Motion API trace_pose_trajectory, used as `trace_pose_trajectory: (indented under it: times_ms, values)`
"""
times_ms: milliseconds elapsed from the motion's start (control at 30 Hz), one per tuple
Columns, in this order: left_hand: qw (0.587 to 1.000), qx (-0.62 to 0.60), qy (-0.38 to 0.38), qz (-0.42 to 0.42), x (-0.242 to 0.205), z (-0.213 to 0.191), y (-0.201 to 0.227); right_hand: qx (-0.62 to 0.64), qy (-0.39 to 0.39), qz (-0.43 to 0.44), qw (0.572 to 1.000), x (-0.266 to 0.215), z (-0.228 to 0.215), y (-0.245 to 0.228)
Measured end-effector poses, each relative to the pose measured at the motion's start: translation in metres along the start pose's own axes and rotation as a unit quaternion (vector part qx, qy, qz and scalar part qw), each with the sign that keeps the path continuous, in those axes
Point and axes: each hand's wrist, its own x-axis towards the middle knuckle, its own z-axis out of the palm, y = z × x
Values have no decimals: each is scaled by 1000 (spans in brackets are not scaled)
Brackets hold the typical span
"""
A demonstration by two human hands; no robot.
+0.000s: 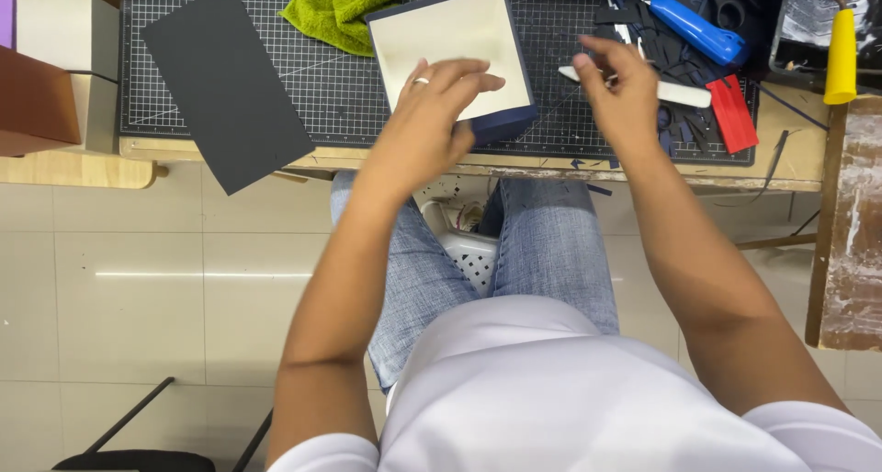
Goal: Assembling a decorative box by gluing and folding paper over a cardboard frame and trimming edges
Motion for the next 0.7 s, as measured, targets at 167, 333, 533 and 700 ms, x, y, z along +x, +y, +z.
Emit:
trace_pose_trajectory:
  times_ms: [167, 333, 533, 700]
  values:
    - [898, 120, 397, 145, -12, 62, -2, 327, -155, 131, 923, 18, 16, -46]
    - [878, 191, 411, 157, 2, 76, -9, 361, -147, 159, 907, 18, 28, -47]
    - [883, 191, 413, 111, 4, 79, -6, 301, -123, 111, 939, 12, 16, -60]
    - [894, 188, 399, 80, 4, 78, -5, 130, 71, -197, 969, -10, 5, -55]
